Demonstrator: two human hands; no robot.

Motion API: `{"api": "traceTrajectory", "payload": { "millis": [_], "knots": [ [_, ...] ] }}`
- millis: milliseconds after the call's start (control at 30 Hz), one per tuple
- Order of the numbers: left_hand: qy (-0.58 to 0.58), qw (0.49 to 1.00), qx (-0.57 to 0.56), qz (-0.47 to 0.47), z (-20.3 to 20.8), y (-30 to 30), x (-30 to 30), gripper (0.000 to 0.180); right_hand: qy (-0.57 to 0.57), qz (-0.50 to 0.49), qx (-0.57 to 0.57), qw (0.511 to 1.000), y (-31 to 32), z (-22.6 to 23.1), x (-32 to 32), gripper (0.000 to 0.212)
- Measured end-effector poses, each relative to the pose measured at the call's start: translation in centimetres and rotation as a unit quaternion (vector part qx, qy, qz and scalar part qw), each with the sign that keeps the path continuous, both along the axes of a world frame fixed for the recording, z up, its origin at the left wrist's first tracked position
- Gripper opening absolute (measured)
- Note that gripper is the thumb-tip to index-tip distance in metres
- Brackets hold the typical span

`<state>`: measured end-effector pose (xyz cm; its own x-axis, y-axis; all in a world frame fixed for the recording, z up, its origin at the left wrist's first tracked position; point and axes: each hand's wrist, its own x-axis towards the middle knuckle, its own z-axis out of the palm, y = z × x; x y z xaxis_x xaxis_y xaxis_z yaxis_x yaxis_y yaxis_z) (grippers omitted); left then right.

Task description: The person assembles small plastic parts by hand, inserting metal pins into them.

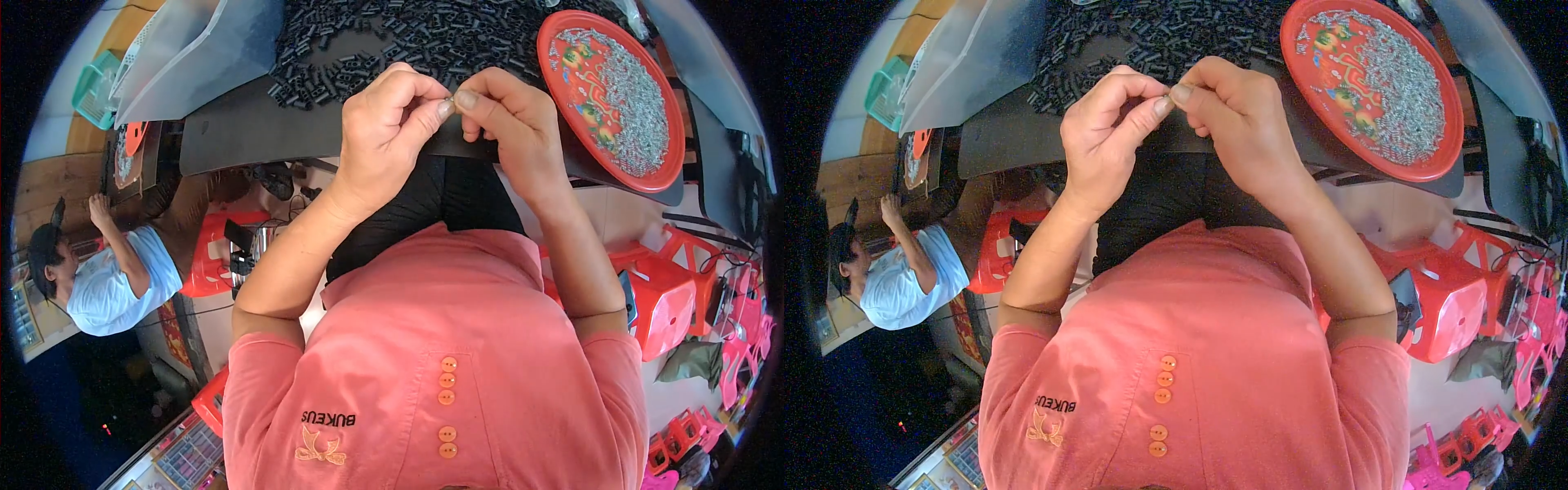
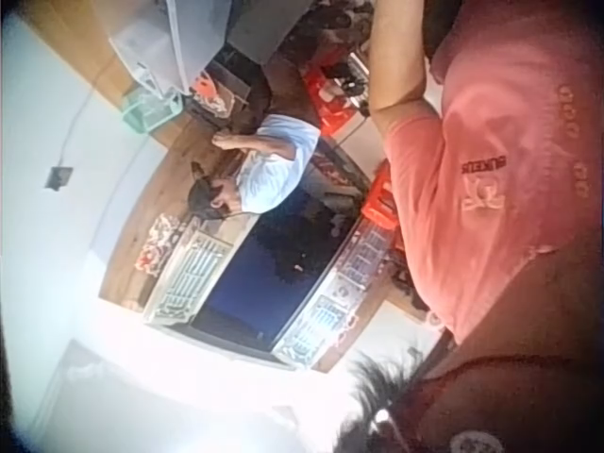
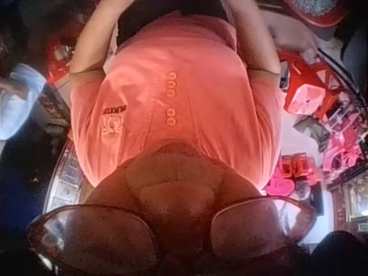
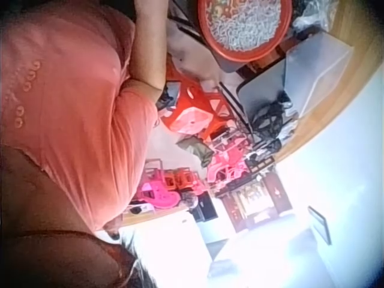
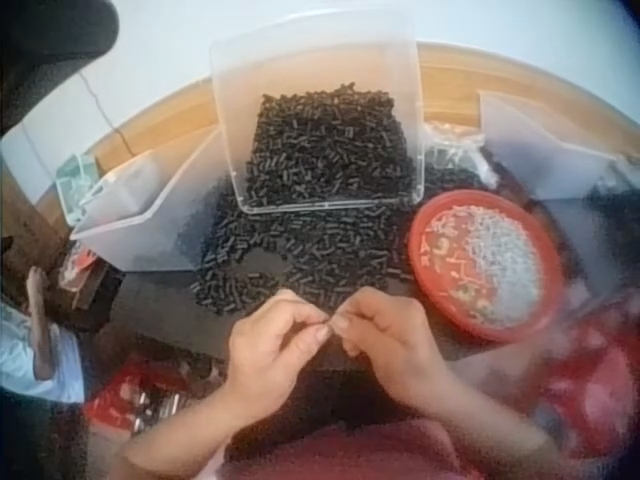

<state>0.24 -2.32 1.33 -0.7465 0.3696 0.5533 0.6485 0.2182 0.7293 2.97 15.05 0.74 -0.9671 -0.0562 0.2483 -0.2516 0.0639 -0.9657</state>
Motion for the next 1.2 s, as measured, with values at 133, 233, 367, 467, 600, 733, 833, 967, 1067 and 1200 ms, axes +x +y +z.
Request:
{"api": "traceTrajectory", "payload": {
  "millis": [133,233,367,467,600,733,833,967,1067,1200],
  "knots": [
    [-0.027,1.0,0.002,-0.009,-0.2,0.0,-0.1,0.006,0.014,-0.011,0.025,1.0,0.1,-0.6,0.0,0.017],
    [0.001,0.999,-0.033,0.002,0.1,0.2,0.0,0.007,0.082,-0.057,0.089,0.991,0.0,-0.8,0.1,0.015],
    [-0.048,0.999,-0.019,-0.011,0.3,0.3,0.2,0.007,0.128,-0.074,0.101,0.984,0.2,-1.1,0.2,0.013],
    [-0.197,0.98,0.019,0.011,0.6,0.8,0.8,0.007,0.08,-0.054,0.057,0.994,0.5,-1.0,0.2,0.014],
    [-0.086,0.995,0.045,-0.006,0.0,0.9,0.5,0.007,0.016,-0.022,-0.012,1.0,0.8,-0.3,0.4,0.015],
    [-0.05,0.998,0.037,-0.025,-0.1,0.4,0.3,0.007,-0.006,-0.014,-0.028,0.999,0.5,-0.1,0.6,0.016],
    [-0.154,0.987,0.046,0.008,0.3,0.6,0.9,0.009,0.012,-0.015,-0.009,1.0,0.5,-0.4,0.5,0.015],
    [-0.335,0.936,0.106,0.0,1.3,0.6,1.3,0.01,0.089,-0.048,0.061,0.993,0.6,-0.4,0.6,0.01],
    [-0.398,0.908,0.134,-0.011,1.0,0.5,1.1,0.007,0.146,-0.079,0.107,0.98,0.5,-0.5,0.5,0.008],
    [-0.051,0.995,-0.027,0.081,-1.0,0.6,-0.4,0.009,0.192,-0.128,0.178,0.956,0.5,-0.8,0.4,0.008]
  ]
}}
